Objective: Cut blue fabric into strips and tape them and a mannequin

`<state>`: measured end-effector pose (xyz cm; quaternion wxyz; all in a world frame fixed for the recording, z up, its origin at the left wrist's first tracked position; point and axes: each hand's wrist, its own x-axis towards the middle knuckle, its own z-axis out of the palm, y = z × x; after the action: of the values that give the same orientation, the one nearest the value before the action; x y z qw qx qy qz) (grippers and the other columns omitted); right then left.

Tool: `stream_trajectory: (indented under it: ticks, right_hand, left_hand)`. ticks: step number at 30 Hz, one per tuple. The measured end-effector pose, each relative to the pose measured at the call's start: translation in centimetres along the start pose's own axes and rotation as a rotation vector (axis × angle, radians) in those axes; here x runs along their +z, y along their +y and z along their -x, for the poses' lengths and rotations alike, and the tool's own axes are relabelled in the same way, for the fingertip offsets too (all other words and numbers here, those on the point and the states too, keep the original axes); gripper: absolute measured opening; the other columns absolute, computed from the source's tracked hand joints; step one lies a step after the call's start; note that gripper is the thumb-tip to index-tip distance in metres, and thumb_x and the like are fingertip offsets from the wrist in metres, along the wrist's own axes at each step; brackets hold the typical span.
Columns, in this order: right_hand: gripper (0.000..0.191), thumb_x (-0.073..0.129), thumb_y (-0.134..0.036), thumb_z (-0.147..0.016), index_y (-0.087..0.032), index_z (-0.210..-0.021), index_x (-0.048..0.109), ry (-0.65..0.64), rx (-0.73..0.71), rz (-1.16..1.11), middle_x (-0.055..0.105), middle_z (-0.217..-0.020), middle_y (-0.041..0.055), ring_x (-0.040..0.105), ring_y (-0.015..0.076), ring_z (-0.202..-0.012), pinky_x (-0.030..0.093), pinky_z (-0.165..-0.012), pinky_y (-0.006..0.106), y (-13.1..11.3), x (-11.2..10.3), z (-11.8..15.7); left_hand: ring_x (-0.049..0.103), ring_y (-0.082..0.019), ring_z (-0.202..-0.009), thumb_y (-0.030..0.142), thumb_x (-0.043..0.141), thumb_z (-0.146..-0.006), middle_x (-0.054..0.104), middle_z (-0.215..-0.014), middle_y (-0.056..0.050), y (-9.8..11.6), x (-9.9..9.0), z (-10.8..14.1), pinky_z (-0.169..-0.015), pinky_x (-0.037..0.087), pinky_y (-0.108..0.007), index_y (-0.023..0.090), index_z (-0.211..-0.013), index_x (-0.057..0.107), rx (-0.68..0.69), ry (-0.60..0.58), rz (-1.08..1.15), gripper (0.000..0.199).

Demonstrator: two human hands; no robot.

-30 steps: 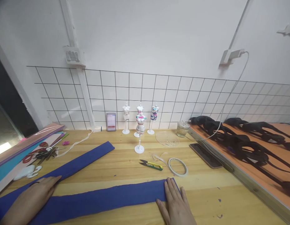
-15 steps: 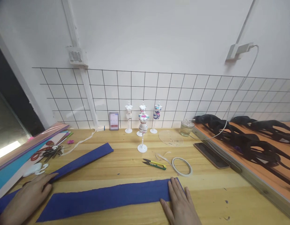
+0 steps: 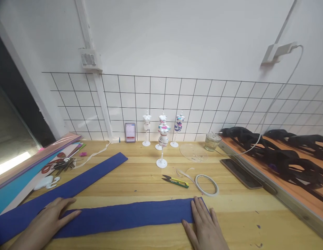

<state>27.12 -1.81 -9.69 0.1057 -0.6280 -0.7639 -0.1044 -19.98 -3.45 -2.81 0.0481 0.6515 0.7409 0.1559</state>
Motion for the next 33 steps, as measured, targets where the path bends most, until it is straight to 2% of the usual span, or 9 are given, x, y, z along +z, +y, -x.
stream_trajectory:
  ticks: [4, 8, 10, 12, 15, 18, 21, 28, 33]
  right_hand:
    - [0.065, 0.033, -0.056, -0.084, -0.008, -0.126, 0.046, -0.008, -0.004, 0.015, 0.036, -0.136, 0.013, 0.033, 0.0288, -0.126, 0.029, -0.101, 0.052, 0.0, 0.1, 0.1]
    - [0.065, 0.033, -0.055, -0.084, -0.007, -0.126, 0.047, 0.026, -0.017, 0.027, 0.036, -0.136, 0.0136, 0.033, 0.0293, -0.126, 0.028, -0.101, 0.053, 0.1, 0.5, 0.2]
    - [0.064, 0.034, -0.054, -0.084, -0.007, -0.125, 0.048, 0.035, -0.02, 0.027, 0.037, -0.136, 0.0135, 0.032, 0.0295, -0.126, 0.028, -0.101, 0.053, 0.3, 0.7, 0.3]
    - [0.064, 0.035, -0.055, -0.084, -0.008, -0.124, 0.049, 0.032, -0.022, 0.02, 0.037, -0.136, 0.0132, 0.032, 0.0297, -0.127, 0.029, -0.1, 0.053, 0.3, 0.8, 0.3]
    - [0.064, 0.036, -0.055, -0.083, -0.008, -0.124, 0.049, 0.016, -0.022, 0.008, 0.037, -0.136, 0.0131, 0.031, 0.03, -0.127, 0.029, -0.1, 0.054, 0.4, 0.9, 0.3]
    - [0.065, 0.034, -0.056, -0.083, -0.008, -0.126, 0.047, -0.003, -0.021, 0.005, 0.037, -0.136, 0.0122, 0.031, 0.0298, -0.127, 0.029, -0.1, 0.054, 0.4, 0.8, 0.3]
    - [0.067, 0.033, -0.057, -0.083, -0.008, -0.126, 0.046, -0.007, -0.018, 0.013, 0.037, -0.136, 0.0119, 0.031, 0.03, -0.127, 0.029, -0.1, 0.055, 0.5, 0.9, 0.3]
    - [0.06, 0.033, -0.052, -0.085, -0.01, -0.124, 0.048, 0.03, -0.019, 0.011, 0.039, -0.135, 0.0133, 0.032, 0.0311, -0.126, 0.021, -0.101, 0.059, 0.4, 1.0, -0.2]
    - [0.058, 0.028, -0.05, -0.087, -0.011, -0.125, 0.047, 0.021, -0.015, -0.001, 0.035, -0.137, 0.0138, 0.031, 0.0297, -0.127, 0.02, -0.101, 0.059, 0.2, 0.6, -0.6]
  left_hand:
    - [0.058, -0.023, -0.073, 0.062, 0.043, -0.072, 0.058, -0.067, -0.002, -0.1, -0.1, 0.3, -0.069, 0.042, -0.034, 0.021, -0.073, 0.055, -0.087, -0.054, -0.023, 0.043]
    - [0.056, -0.019, -0.065, 0.053, 0.048, -0.073, 0.056, -0.063, 0.0, 0.3, -0.4, 0.2, -0.064, 0.04, -0.029, 0.022, -0.059, 0.049, -0.06, -0.055, 0.046, 0.035]
    - [0.055, -0.018, -0.063, 0.046, 0.05, -0.072, 0.055, -0.062, 0.002, 0.2, -0.3, 0.1, -0.06, 0.039, -0.027, 0.022, -0.06, 0.048, -0.073, -0.087, 0.131, 0.028]
    - [0.054, -0.017, -0.062, 0.042, 0.051, -0.071, 0.053, -0.063, 0.003, 0.0, 0.0, 0.0, -0.059, 0.039, -0.026, 0.022, -0.072, 0.051, -0.097, -0.103, 0.197, 0.021]
    - [0.056, -0.018, -0.067, 0.042, 0.051, -0.07, 0.057, -0.07, 0.001, -0.6, 0.6, -0.1, -0.063, 0.042, -0.027, 0.02, -0.096, 0.053, -0.122, -0.105, 0.239, 0.034]
    - [0.058, -0.019, -0.072, 0.043, 0.049, -0.071, 0.062, -0.075, -0.001, -1.0, 0.7, 0.0, -0.067, 0.042, -0.028, 0.021, -0.084, 0.06, -0.105, -0.133, 0.275, 0.027]
    - [0.057, -0.019, -0.068, 0.044, 0.048, -0.072, 0.061, -0.068, 0.0, -0.8, 0.5, 0.0, -0.063, 0.041, -0.027, 0.022, -0.07, 0.059, -0.091, -0.134, 0.28, 0.025]
    - [0.057, -0.018, -0.065, 0.047, 0.042, -0.077, 0.06, -0.063, 0.003, 0.1, -0.3, -0.2, -0.061, 0.04, -0.025, 0.022, -0.07, 0.055, -0.12, -0.137, 0.276, 0.029]
    - [0.059, -0.018, -0.067, 0.049, 0.039, -0.079, 0.061, -0.065, 0.004, 0.3, -0.5, -0.7, -0.062, 0.041, -0.025, 0.024, -0.076, 0.054, -0.132, -0.139, 0.261, 0.03]
